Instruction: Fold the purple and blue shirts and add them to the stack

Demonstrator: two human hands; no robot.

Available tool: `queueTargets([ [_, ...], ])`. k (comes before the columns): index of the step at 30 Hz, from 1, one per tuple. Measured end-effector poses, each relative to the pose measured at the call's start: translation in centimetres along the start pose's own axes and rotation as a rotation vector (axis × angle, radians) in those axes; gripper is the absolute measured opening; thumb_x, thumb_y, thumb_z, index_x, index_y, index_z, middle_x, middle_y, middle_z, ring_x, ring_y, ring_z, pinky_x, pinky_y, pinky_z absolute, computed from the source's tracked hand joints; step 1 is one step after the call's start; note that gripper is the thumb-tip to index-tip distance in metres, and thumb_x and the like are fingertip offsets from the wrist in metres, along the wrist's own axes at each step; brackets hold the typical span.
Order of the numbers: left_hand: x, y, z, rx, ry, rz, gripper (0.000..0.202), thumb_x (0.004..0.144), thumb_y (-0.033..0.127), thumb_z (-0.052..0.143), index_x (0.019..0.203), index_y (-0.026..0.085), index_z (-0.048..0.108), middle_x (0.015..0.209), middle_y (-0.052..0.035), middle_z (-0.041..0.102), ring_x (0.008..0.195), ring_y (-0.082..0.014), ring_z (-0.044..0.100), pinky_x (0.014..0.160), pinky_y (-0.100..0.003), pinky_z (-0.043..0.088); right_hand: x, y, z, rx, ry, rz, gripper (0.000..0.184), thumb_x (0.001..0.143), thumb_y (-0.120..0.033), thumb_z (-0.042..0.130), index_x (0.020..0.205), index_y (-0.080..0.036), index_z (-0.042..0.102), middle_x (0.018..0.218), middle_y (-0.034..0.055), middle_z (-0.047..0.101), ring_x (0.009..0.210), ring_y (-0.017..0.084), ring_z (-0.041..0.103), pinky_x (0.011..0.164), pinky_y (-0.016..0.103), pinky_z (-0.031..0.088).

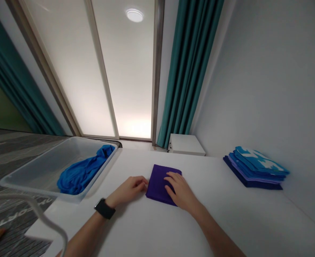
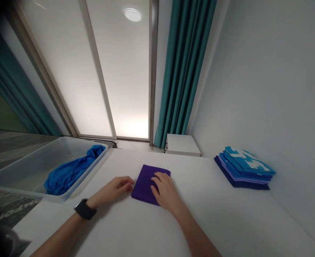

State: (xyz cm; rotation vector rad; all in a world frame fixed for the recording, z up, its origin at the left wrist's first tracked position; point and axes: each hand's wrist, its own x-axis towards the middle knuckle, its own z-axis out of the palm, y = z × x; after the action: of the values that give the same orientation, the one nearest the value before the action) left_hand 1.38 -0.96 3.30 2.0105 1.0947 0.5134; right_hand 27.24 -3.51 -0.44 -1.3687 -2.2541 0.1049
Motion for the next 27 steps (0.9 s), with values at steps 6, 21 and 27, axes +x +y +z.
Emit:
queueTargets([
  [6,-0.1,-0.3,0.9,0.037,0.044,0.037,0.025,0.090,0.030,0.044,0.094,0.017,0.064,0.077,-0.0023,0.068,0.068,-0.0150,0.059,0.064,-0.024,0.043,-0.4,-1.5,0.6,0.015,-0.136,-0.047,0.043,0.093,-0.033,0.050,0.135,-0.021,0.051,0.143,0.0115,0.048,0.135,0.024,0.039,0.114,0.051,0.026],
  [21,-0.9,0.0,1.6,0.151,0.024,0.175,0.018,0.086,0.025,0.052,0.100,0.020,0.063,0.085,-0.0019,0.061,0.075,-0.0152,0.054,0.068,-0.025,0.043,0.0,-3.3,-1.4,-0.110,-0.175,-0.135,0.006,0.090,-0.020,0.054,0.088,-0.020,0.059,0.093,0.0055,0.062,0.092,0.021,0.053,0.082,0.036,0.039],
  [27,-0.9,0.2,1.8,0.161,0.031,0.175,0.016,0.088,0.025,0.053,0.099,0.020,0.063,0.084,-0.0008,0.060,0.072,-0.0140,0.054,0.066,-0.024,0.041,0.0,-3.0,-1.3,-0.087,-0.164,-0.140,0.011,0.092,-0.017,0.051,0.086,-0.019,0.060,0.092,0.0049,0.063,0.091,0.020,0.054,0.081,0.034,0.038],
])
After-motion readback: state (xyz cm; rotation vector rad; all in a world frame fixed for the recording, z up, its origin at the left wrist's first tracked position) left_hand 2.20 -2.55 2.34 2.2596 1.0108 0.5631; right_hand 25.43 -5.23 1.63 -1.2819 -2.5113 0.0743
